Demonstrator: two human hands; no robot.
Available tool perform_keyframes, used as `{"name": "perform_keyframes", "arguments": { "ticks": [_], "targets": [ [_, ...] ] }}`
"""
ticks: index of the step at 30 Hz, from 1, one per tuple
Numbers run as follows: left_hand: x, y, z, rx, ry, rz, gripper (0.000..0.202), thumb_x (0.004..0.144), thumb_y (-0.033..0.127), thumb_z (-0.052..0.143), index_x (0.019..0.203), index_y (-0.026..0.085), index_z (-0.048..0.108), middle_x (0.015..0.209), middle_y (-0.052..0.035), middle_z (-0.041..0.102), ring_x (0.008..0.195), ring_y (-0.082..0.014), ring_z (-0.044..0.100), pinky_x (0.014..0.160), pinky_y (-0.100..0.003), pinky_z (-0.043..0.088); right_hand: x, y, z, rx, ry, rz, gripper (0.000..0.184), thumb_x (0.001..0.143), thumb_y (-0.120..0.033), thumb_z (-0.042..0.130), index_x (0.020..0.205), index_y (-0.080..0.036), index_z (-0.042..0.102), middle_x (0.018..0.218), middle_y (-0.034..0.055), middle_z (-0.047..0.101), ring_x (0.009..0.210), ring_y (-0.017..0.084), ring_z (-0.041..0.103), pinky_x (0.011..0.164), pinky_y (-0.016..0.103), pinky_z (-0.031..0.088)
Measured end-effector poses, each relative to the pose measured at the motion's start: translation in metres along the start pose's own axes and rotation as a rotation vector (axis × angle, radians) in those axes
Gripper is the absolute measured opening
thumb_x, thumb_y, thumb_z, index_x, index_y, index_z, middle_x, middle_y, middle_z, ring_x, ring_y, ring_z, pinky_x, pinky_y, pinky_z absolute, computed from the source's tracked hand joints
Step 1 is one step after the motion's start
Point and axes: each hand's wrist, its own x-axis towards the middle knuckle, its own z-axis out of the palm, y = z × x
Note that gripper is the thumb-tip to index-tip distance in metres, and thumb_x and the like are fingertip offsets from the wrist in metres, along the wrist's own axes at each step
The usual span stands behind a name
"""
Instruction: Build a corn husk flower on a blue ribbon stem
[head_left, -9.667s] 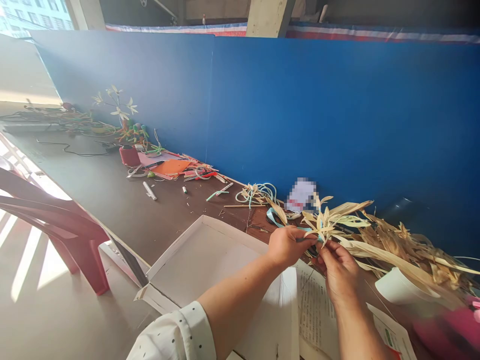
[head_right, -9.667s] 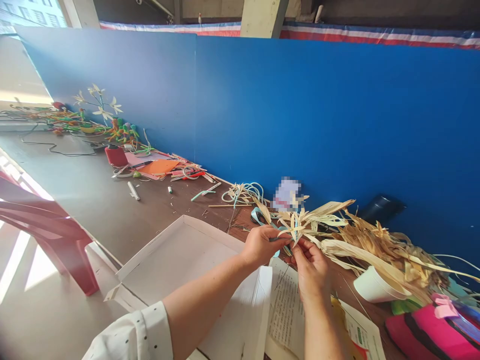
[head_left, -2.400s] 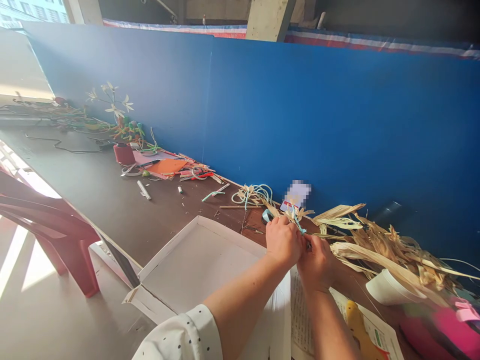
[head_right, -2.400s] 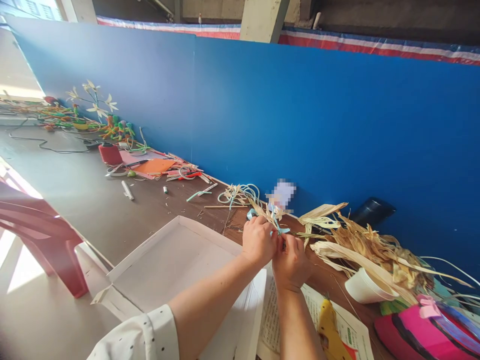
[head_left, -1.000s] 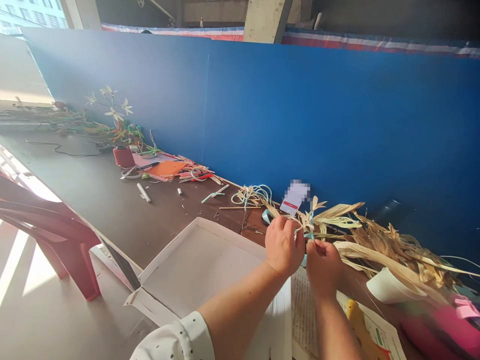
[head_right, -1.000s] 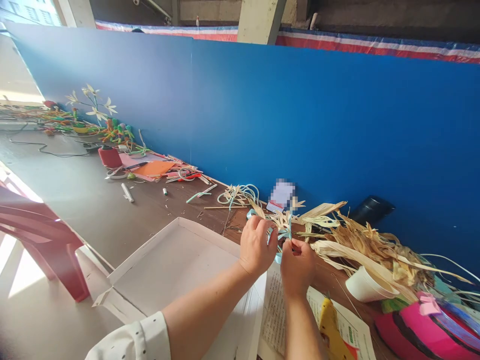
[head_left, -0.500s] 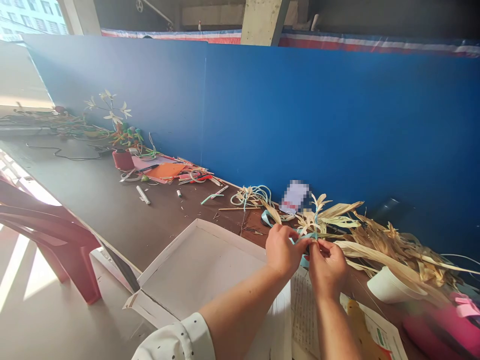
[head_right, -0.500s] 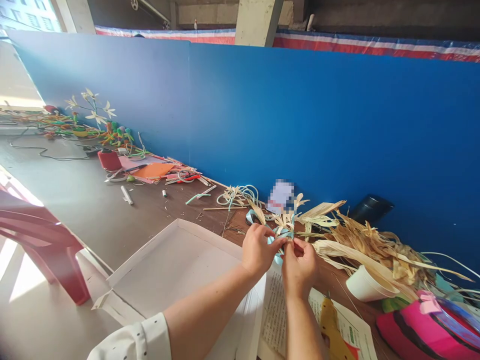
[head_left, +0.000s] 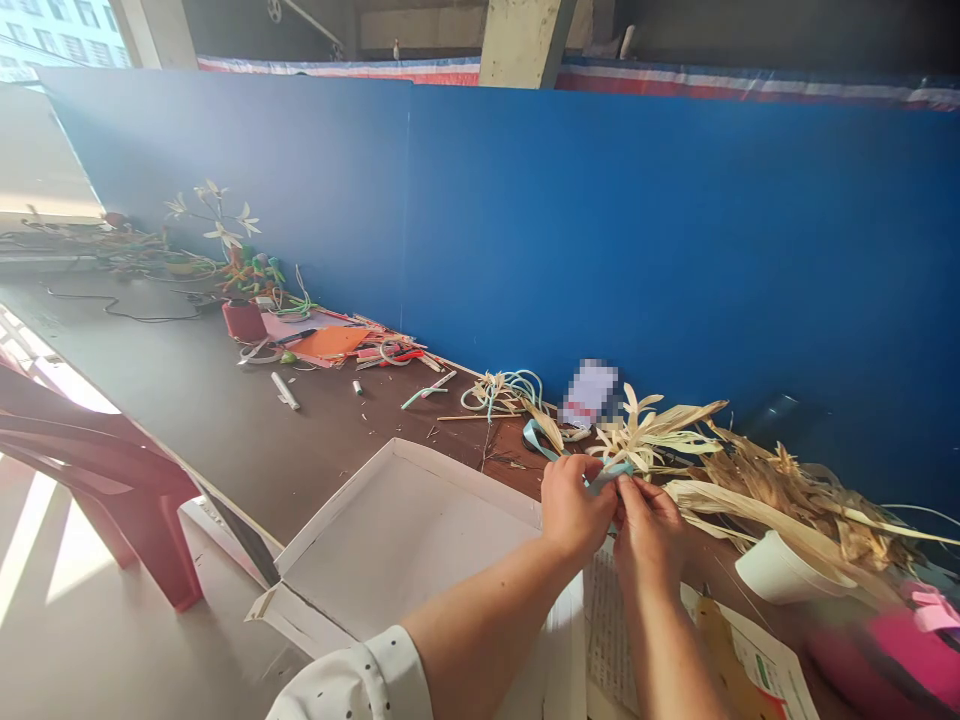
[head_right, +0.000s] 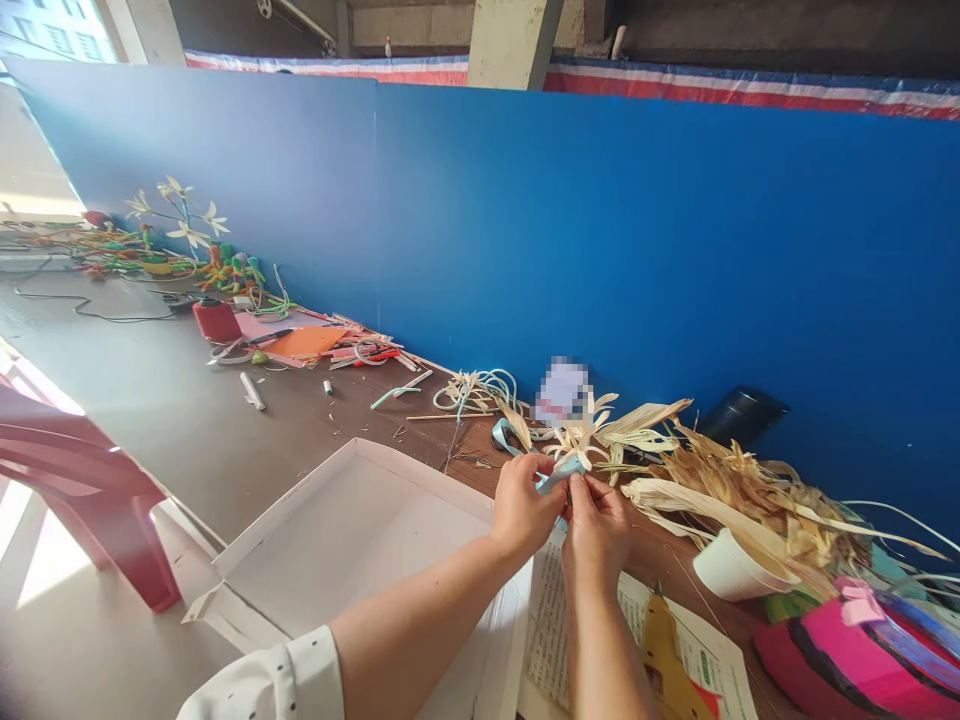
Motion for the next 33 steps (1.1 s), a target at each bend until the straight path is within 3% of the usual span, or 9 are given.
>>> {"name": "perform_keyframes", "arguments": {
  "ticks": [6,12,17,20,24,29,33],
  "targets": [
    [-0.002,-0.001,0.003,-0.08,-0.014,-0.008,0.026,0.074,0.022,0.06,0.1,0.023,0.059,0.088,0.0008,0.065,0.085,-0.0151,0.057,0.076,-0.027,0.042,-0.002,-0.001,0.004,0.006,-0.016,0.01,0.033,0.054,-0.033,0.078,0.079,-0.02,0.06,0.069,-0.0004,0.065,0.059,0.015,0.06,0.054,0.026,0.049],
    [-0.002,0.001,-0.002,-0.016,-0.06,0.0,0.029,0.073,0.022,0.059,0.102,0.023,0.054,0.071,0.0033,0.058,0.071,-0.014,0.054,0.067,-0.026,0.041,-0.005,-0.006,0.004,0.007,-0.048,0.046,0.034,0.054,-0.034,0.077,0.079,-0.019,0.06,0.067,-0.0002,0.065,0.059,0.015,0.06,0.054,0.026,0.048],
    [0.009,-0.004,0.001,-0.311,-0.153,-0.074,0.023,0.081,0.023,0.052,0.104,0.02,0.053,0.065,0.0045,0.052,0.061,-0.0102,0.051,0.061,-0.022,0.043,-0.005,-0.008,0.002,-0.002,-0.046,0.049,0.034,0.054,-0.034,0.078,0.077,-0.017,0.06,0.062,-0.004,0.061,0.043,0.005,0.042,0.043,0.02,0.04],
    [0.012,-0.004,0.001,-0.392,-0.192,-0.139,0.023,0.082,0.029,0.055,0.102,0.018,0.054,0.064,0.0042,0.051,0.059,-0.0094,0.05,0.059,-0.021,0.044,-0.002,-0.008,0.001,0.006,-0.051,0.044,0.033,0.055,-0.035,0.077,0.076,-0.017,0.06,0.061,-0.0047,0.059,0.043,0.006,0.043,0.044,0.021,0.041],
    [0.009,0.002,-0.004,-0.304,-0.226,-0.135,0.03,0.072,0.027,0.067,0.099,0.019,0.056,0.069,0.0039,0.052,0.062,-0.0092,0.05,0.061,-0.021,0.044,0.002,-0.005,-0.002,0.068,-0.056,0.059,0.031,0.052,-0.03,0.078,0.072,-0.017,0.058,0.053,-0.0066,0.052,0.045,0.006,0.045,0.043,0.018,0.039],
    [0.004,0.007,-0.012,-0.087,-0.2,0.0,0.036,0.062,0.015,0.067,0.095,0.025,0.057,0.09,0.0015,0.054,0.076,-0.0117,0.053,0.069,-0.024,0.045,0.002,-0.002,-0.002,0.041,-0.076,0.087,0.031,0.055,-0.031,0.077,0.079,-0.017,0.063,0.059,-0.0034,0.058,0.046,0.008,0.046,0.04,0.019,0.036],
    [0.002,0.004,-0.012,0.004,-0.16,0.074,0.039,0.064,0.011,0.062,0.099,0.028,0.058,0.096,0.0009,0.052,0.08,-0.0126,0.056,0.071,-0.025,0.045,0.001,-0.001,0.0,0.019,-0.021,0.097,0.032,0.052,-0.033,0.077,0.078,-0.018,0.064,0.057,-0.0041,0.057,0.042,0.007,0.04,0.037,0.02,0.032]
  ]
}}
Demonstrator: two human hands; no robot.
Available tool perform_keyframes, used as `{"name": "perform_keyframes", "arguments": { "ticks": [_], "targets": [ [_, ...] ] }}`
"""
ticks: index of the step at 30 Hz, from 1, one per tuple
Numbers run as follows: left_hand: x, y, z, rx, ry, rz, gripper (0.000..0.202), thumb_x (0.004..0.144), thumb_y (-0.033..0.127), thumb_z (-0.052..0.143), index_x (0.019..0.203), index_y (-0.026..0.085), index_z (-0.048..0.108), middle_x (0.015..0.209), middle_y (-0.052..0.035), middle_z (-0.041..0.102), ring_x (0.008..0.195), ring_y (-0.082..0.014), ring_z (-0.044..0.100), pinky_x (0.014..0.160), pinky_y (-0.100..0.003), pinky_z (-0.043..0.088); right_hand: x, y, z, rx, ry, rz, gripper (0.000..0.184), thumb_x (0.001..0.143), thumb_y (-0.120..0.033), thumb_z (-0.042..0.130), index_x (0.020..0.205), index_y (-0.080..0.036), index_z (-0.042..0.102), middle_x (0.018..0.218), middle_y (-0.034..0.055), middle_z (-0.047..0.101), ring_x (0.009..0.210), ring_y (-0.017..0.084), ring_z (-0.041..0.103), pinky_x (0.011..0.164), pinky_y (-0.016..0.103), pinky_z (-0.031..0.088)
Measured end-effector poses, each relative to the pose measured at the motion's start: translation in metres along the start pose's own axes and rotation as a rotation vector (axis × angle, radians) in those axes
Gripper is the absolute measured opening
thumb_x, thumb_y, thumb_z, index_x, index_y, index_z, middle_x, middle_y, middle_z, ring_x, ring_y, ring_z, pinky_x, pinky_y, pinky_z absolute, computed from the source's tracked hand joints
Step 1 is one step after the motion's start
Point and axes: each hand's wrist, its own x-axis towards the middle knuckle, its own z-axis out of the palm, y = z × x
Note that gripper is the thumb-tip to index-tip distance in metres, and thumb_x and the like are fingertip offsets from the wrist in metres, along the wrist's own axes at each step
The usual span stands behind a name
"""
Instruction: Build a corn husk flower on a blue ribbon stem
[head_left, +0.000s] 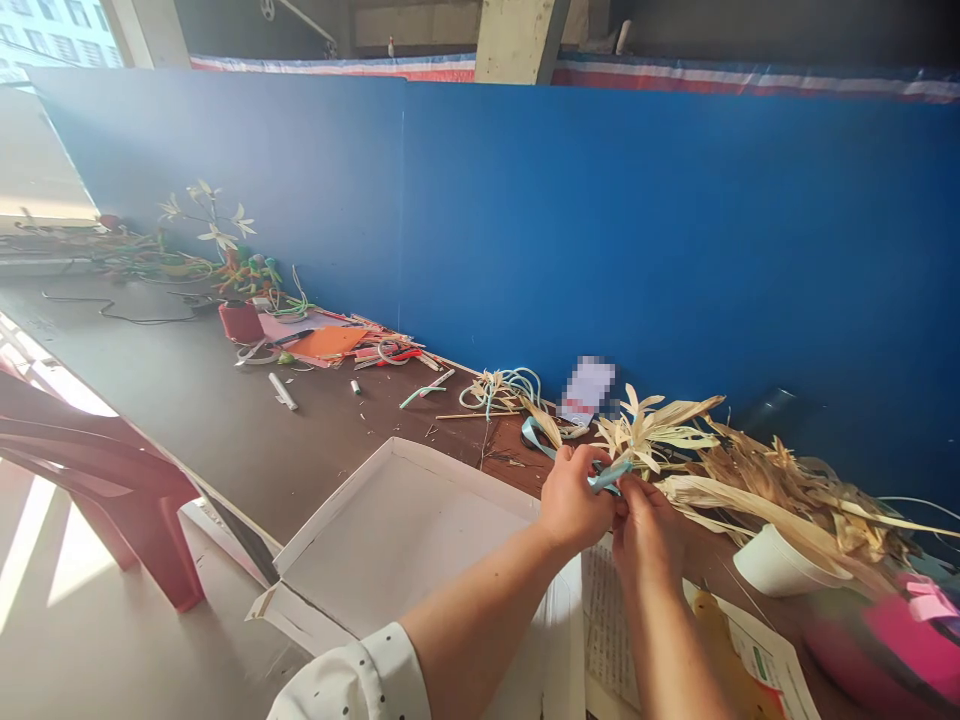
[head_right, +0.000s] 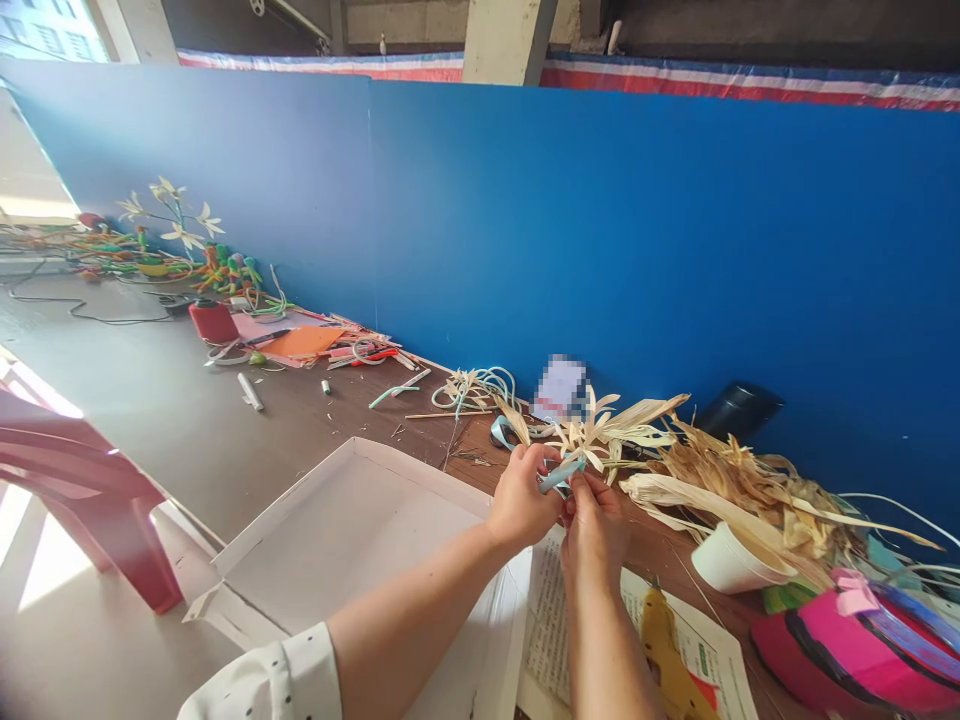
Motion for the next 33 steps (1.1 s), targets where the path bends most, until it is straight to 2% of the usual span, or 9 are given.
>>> {"name": "perform_keyframes", "arguments": {
  "ticks": [3,6,9,15,22,28,33],
  "targets": [
    [-0.001,-0.004,0.004,0.059,0.058,0.053,0.035,0.071,0.013,0.059,0.102,0.03,0.06,0.101,0.0,0.052,0.084,-0.0127,0.057,0.073,-0.024,0.046,0.002,0.001,-0.001,-0.029,0.016,-0.009,0.034,0.05,-0.034,0.077,0.076,-0.019,0.063,0.054,-0.0052,0.055,0.042,0.007,0.038,0.038,0.021,0.033],
    [-0.003,-0.007,0.007,0.095,0.094,0.124,0.028,0.077,0.02,0.059,0.102,0.031,0.062,0.1,0.0005,0.055,0.088,-0.0128,0.058,0.075,-0.023,0.046,0.003,0.002,-0.003,-0.077,-0.028,-0.018,0.033,0.054,-0.037,0.075,0.078,-0.019,0.063,0.053,-0.005,0.054,0.043,0.009,0.041,0.04,0.023,0.033],
    [-0.003,-0.009,0.007,0.11,0.119,0.167,0.023,0.078,0.024,0.061,0.1,0.03,0.065,0.095,0.0019,0.057,0.087,-0.012,0.058,0.075,-0.022,0.045,0.002,0.003,-0.003,-0.038,-0.042,0.001,0.031,0.054,-0.034,0.076,0.078,-0.019,0.063,0.056,-0.0041,0.057,0.046,0.009,0.044,0.042,0.022,0.034],
    [0.0,-0.012,0.006,0.11,0.128,0.193,0.016,0.081,0.032,0.061,0.094,0.03,0.069,0.089,0.0022,0.058,0.082,-0.0109,0.057,0.071,-0.021,0.043,-0.003,-0.001,0.001,0.042,-0.039,0.027,0.032,0.049,-0.027,0.08,0.075,-0.017,0.066,0.056,-0.0055,0.055,0.048,0.005,0.039,0.044,0.016,0.034],
    [0.004,-0.012,0.006,0.021,0.158,0.135,0.013,0.079,0.037,0.064,0.084,0.026,0.07,0.083,0.0019,0.06,0.078,-0.0108,0.057,0.068,-0.021,0.042,-0.007,-0.003,0.005,0.035,-0.072,0.02,0.031,0.05,-0.027,0.079,0.076,-0.015,0.068,0.056,-0.0054,0.054,0.048,0.004,0.038,0.044,0.017,0.033],
    [0.008,-0.012,0.008,-0.145,0.209,0.049,0.006,0.075,0.027,0.067,0.076,0.022,0.071,0.077,0.001,0.06,0.077,-0.0115,0.057,0.068,-0.02,0.044,-0.012,-0.005,0.009,0.006,-0.092,0.004,0.032,0.048,-0.031,0.081,0.073,-0.017,0.066,0.057,-0.0043,0.057,0.05,0.008,0.047,0.046,0.022,0.039],
    [0.015,-0.015,0.013,-0.4,0.17,-0.153,0.012,0.071,0.028,0.068,0.074,0.017,0.069,0.079,-0.0025,0.063,0.07,-0.013,0.059,0.061,-0.022,0.047,-0.012,-0.004,0.007,0.023,-0.112,0.019,0.033,0.045,-0.031,0.084,0.07,-0.018,0.067,0.054,-0.0056,0.055,0.046,0.006,0.042,0.048,0.021,0.043]
  ]
}}
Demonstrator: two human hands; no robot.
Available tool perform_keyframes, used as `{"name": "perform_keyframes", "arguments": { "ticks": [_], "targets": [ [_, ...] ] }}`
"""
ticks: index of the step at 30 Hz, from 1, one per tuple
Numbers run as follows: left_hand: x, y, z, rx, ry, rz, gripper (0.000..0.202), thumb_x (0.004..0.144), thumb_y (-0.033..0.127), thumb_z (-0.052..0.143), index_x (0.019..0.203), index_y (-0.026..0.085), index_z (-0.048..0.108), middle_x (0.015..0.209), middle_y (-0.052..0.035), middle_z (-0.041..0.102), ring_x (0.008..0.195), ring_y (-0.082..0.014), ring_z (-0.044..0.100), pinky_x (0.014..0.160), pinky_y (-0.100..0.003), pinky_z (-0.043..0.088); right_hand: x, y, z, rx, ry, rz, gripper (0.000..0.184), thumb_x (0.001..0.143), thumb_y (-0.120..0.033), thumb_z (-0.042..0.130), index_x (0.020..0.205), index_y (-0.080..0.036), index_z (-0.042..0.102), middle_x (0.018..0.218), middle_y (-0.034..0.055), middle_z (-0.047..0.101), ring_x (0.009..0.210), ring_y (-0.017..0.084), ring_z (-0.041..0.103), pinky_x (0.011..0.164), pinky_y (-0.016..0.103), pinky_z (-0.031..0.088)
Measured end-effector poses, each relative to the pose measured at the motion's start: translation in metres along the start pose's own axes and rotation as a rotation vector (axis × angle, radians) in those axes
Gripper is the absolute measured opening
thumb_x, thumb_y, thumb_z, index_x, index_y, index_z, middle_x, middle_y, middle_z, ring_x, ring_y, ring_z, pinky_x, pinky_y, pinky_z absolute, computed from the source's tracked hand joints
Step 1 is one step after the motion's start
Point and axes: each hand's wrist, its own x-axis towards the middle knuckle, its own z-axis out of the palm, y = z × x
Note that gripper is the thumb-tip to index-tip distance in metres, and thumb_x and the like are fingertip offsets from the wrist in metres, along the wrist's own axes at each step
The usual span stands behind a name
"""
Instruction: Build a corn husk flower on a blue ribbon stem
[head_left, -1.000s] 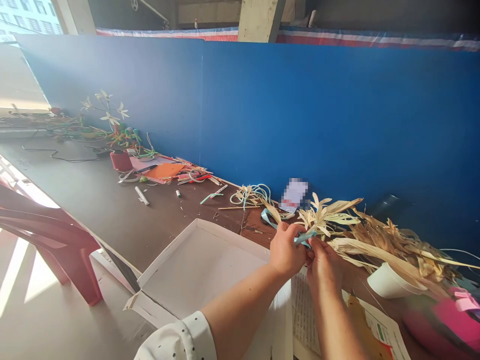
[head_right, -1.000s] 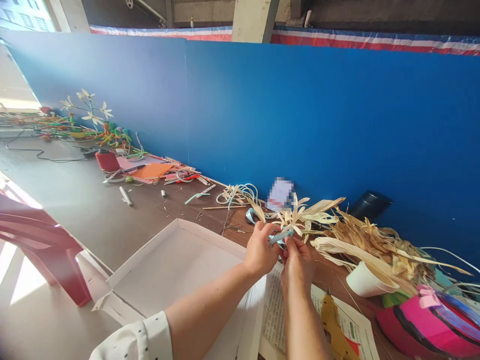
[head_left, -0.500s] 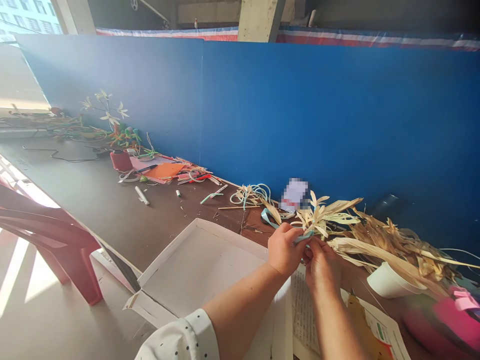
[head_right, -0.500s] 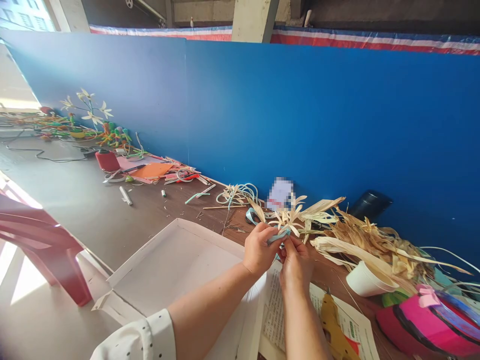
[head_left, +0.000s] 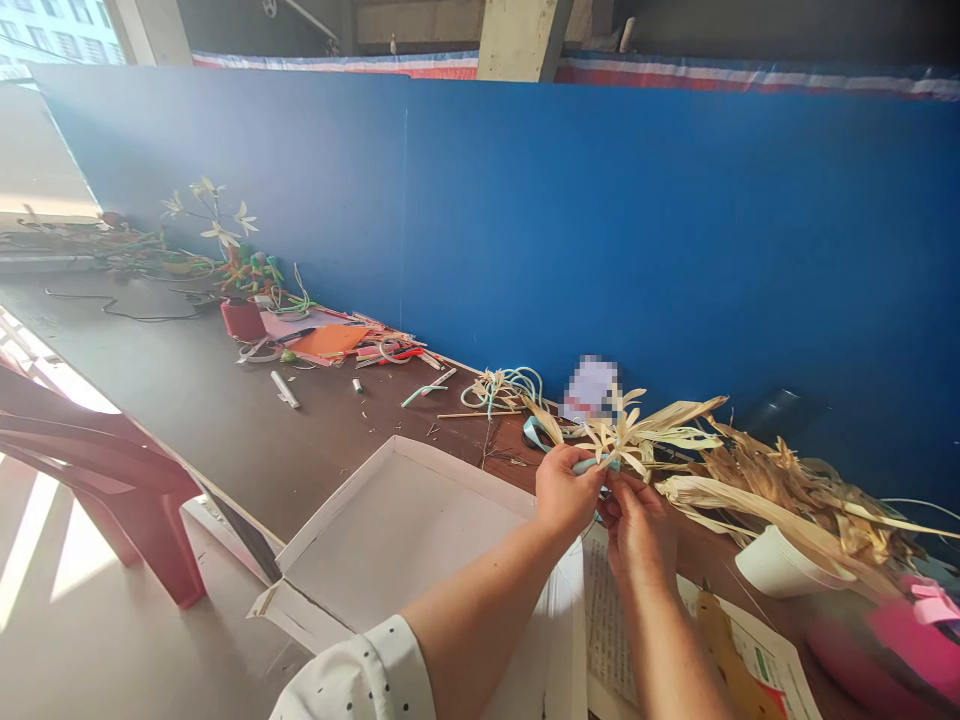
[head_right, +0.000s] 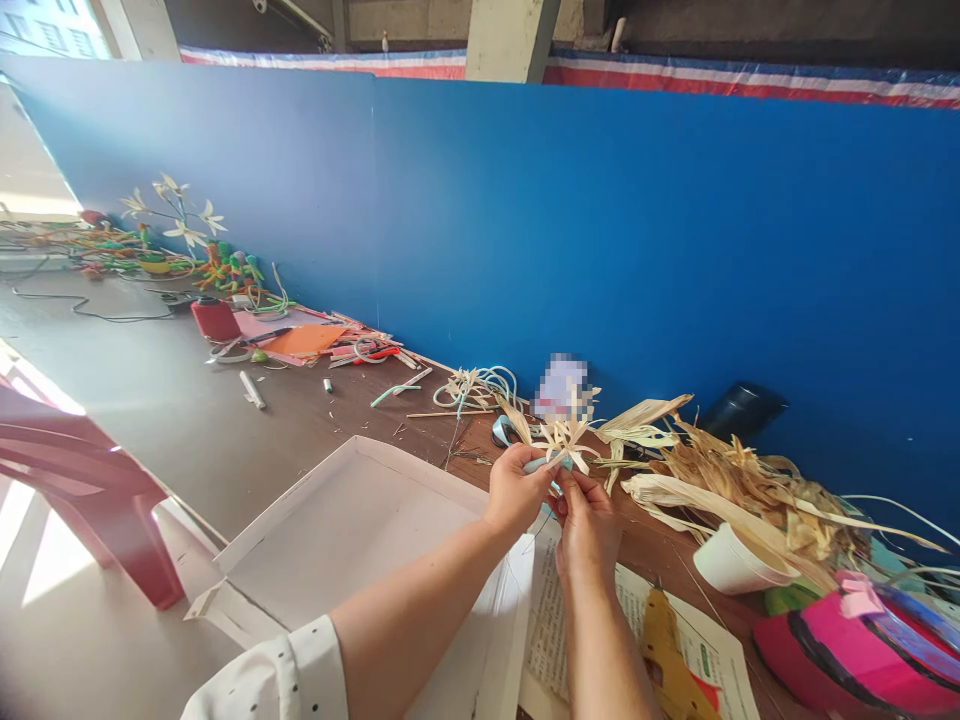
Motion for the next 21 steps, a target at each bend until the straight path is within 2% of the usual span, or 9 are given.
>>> {"name": "perform_keyframes", "arguments": {
  "ticks": [4,8,11,15,21],
  "targets": [
    [0.004,-0.001,0.002,-0.217,-0.063,-0.22,0.02,0.067,0.033,0.07,0.075,0.015,0.065,0.063,-0.0014,0.06,0.053,-0.0117,0.054,0.049,-0.022,0.045,-0.001,0.0,-0.001,-0.005,0.0,0.026,0.036,0.044,-0.034,0.086,0.069,-0.018,0.067,0.053,-0.0061,0.054,0.045,0.004,0.039,0.049,0.019,0.046],
    [0.005,0.004,0.002,-0.402,-0.089,-0.322,0.02,0.063,0.03,0.071,0.069,0.015,0.059,0.054,0.0014,0.054,0.044,-0.01,0.048,0.042,-0.022,0.041,-0.002,-0.001,0.0,0.016,-0.001,0.054,0.037,0.042,-0.034,0.088,0.068,-0.018,0.068,0.058,-0.0046,0.058,0.044,0.003,0.038,0.045,0.018,0.045],
    [0.005,0.006,0.002,-0.468,-0.059,-0.355,0.02,0.059,0.026,0.07,0.069,0.015,0.056,0.054,0.0013,0.054,0.045,-0.0098,0.048,0.04,-0.02,0.038,0.0,0.001,0.0,0.073,-0.027,0.083,0.036,0.041,-0.03,0.089,0.068,-0.018,0.067,0.058,-0.0045,0.059,0.044,0.003,0.038,0.043,0.016,0.043],
    [0.007,0.006,0.001,-0.558,-0.087,-0.382,0.02,0.056,0.021,0.069,0.071,0.014,0.057,0.058,0.0006,0.056,0.048,-0.0088,0.048,0.044,-0.019,0.038,0.002,0.005,-0.002,0.128,-0.105,0.118,0.033,0.047,-0.028,0.088,0.071,-0.017,0.068,0.064,-0.0031,0.063,0.045,0.001,0.039,0.045,0.015,0.044],
    [0.007,0.012,-0.002,-0.561,-0.108,-0.299,0.018,0.056,0.022,0.069,0.068,0.014,0.058,0.056,0.0009,0.055,0.048,-0.0075,0.046,0.046,-0.018,0.036,0.002,0.002,-0.007,0.097,-0.164,0.159,0.033,0.05,-0.03,0.087,0.077,-0.02,0.069,0.072,-0.0032,0.066,0.049,0.003,0.045,0.05,0.016,0.046]
  ]
}}
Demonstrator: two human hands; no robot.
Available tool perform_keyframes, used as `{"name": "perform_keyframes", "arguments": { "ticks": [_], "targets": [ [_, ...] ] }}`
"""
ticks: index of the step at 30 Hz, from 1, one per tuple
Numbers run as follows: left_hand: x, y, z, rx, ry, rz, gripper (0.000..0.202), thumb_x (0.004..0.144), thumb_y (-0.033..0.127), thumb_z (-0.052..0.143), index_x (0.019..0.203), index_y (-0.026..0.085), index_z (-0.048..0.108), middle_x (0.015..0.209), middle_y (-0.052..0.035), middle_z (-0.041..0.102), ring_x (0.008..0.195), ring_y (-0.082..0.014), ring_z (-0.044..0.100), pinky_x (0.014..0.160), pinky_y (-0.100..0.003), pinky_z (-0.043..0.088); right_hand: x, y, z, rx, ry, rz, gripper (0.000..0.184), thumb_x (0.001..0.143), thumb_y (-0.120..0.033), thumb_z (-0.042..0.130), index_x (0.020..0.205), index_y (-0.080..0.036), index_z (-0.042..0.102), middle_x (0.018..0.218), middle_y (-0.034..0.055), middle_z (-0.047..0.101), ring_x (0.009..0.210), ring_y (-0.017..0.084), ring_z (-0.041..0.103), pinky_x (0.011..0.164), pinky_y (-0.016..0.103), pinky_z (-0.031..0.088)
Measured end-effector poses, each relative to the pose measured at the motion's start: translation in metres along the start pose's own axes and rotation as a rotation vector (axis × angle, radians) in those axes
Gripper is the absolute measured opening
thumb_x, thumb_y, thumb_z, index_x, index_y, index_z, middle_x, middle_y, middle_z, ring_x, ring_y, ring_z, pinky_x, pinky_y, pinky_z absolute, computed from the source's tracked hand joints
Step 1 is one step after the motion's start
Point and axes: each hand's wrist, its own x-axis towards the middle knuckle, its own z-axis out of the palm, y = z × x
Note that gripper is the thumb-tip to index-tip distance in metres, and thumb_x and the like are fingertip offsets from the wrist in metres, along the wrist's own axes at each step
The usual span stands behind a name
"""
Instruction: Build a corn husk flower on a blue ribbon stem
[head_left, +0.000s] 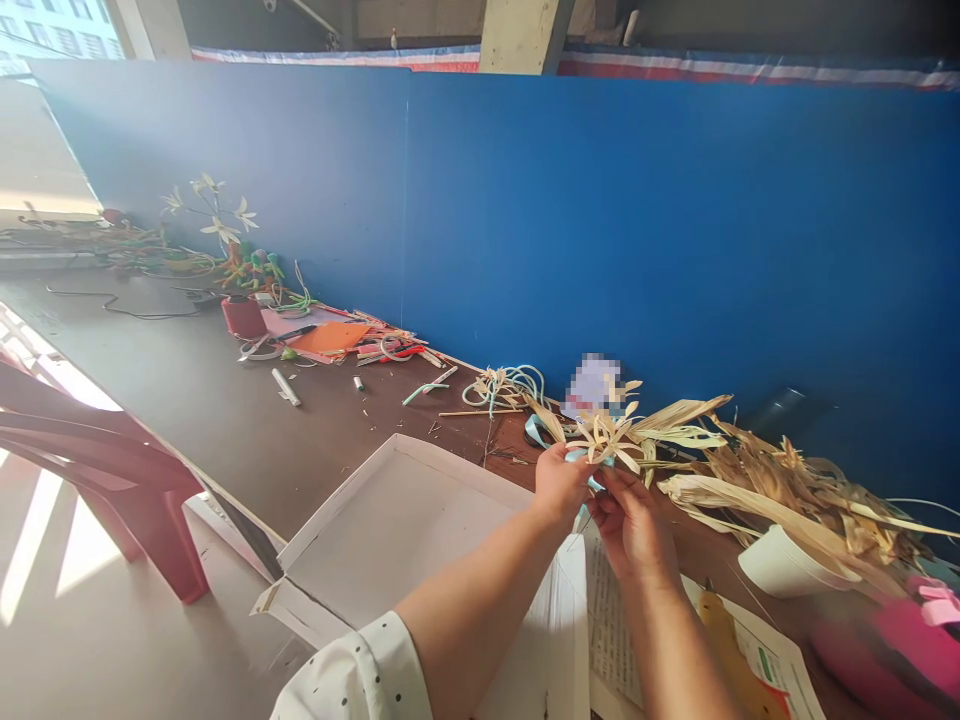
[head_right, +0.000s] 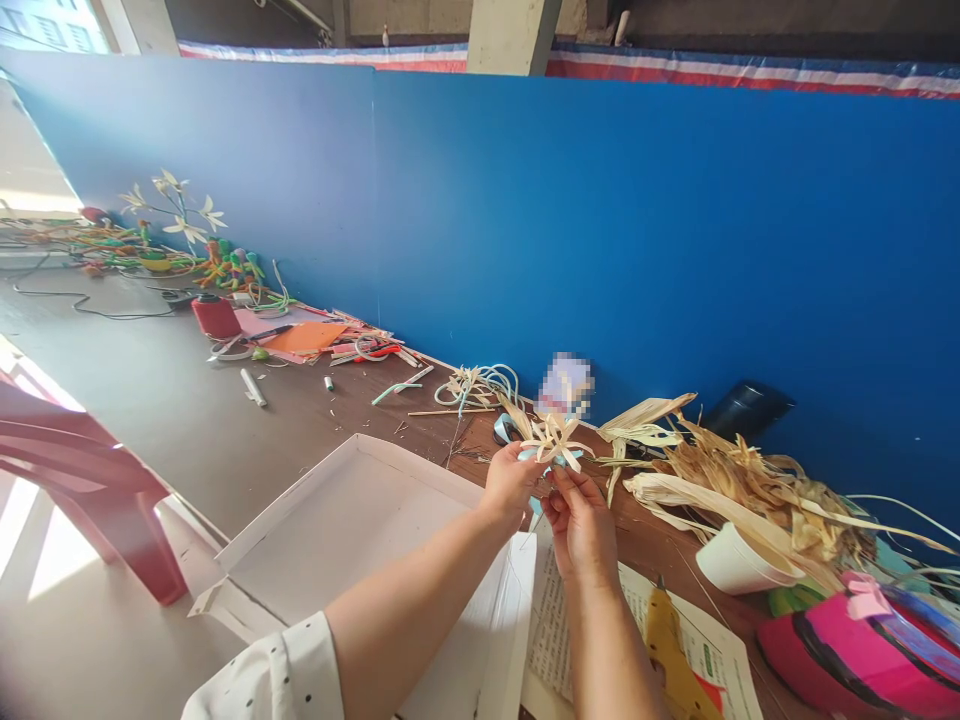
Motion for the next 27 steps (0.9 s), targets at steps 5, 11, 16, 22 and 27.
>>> {"name": "perform_keyframes", "arguments": {
  "ticks": [5,11,16,22,27],
  "targets": [
    [-0.005,0.007,0.002,0.125,0.074,0.023,0.021,0.058,0.021,0.068,0.061,0.016,0.048,0.05,0.0042,0.049,0.046,-0.0065,0.043,0.044,-0.017,0.032,-0.001,-0.005,-0.002,-0.064,-0.009,0.012,0.034,0.052,-0.034,0.086,0.079,-0.023,0.069,0.074,-0.004,0.066,0.059,0.006,0.054,0.059,0.018,0.049],
    [-0.002,-0.003,0.002,0.19,0.063,0.06,0.024,0.058,0.024,0.07,0.064,0.017,0.048,0.053,0.0049,0.048,0.046,-0.0059,0.04,0.044,-0.017,0.031,-0.002,-0.006,-0.001,-0.092,-0.062,-0.011,0.032,0.064,-0.042,0.079,0.089,-0.024,0.07,0.084,-0.0026,0.066,0.059,0.006,0.051,0.061,0.019,0.048],
    [-0.004,-0.005,0.003,0.233,0.023,0.091,0.021,0.059,0.025,0.069,0.072,0.015,0.057,0.06,0.0025,0.055,0.052,-0.0072,0.044,0.05,-0.018,0.036,-0.001,-0.006,-0.003,-0.135,-0.017,-0.077,0.038,0.061,-0.038,0.081,0.095,-0.028,0.069,0.094,-0.0028,0.066,0.067,0.008,0.052,0.059,0.018,0.046],
    [-0.007,-0.002,0.001,0.377,0.026,0.17,0.011,0.062,0.021,0.063,0.066,0.015,0.055,0.06,0.003,0.053,0.054,-0.0069,0.043,0.051,-0.017,0.035,0.003,-0.01,-0.01,-0.13,0.039,-0.126,0.033,0.057,-0.029,0.083,0.087,-0.027,0.069,0.089,-0.0042,0.064,0.064,0.007,0.048,0.053,0.017,0.042],
    [-0.005,-0.001,-0.003,0.452,0.006,0.137,0.009,0.062,0.019,0.061,0.067,0.015,0.055,0.057,0.0032,0.052,0.052,-0.0076,0.043,0.049,-0.018,0.033,0.001,-0.014,-0.009,-0.107,-0.055,-0.126,0.028,0.057,-0.028,0.082,0.08,-0.025,0.067,0.082,-0.0039,0.062,0.061,0.009,0.047,0.051,0.022,0.04]
  ]
}}
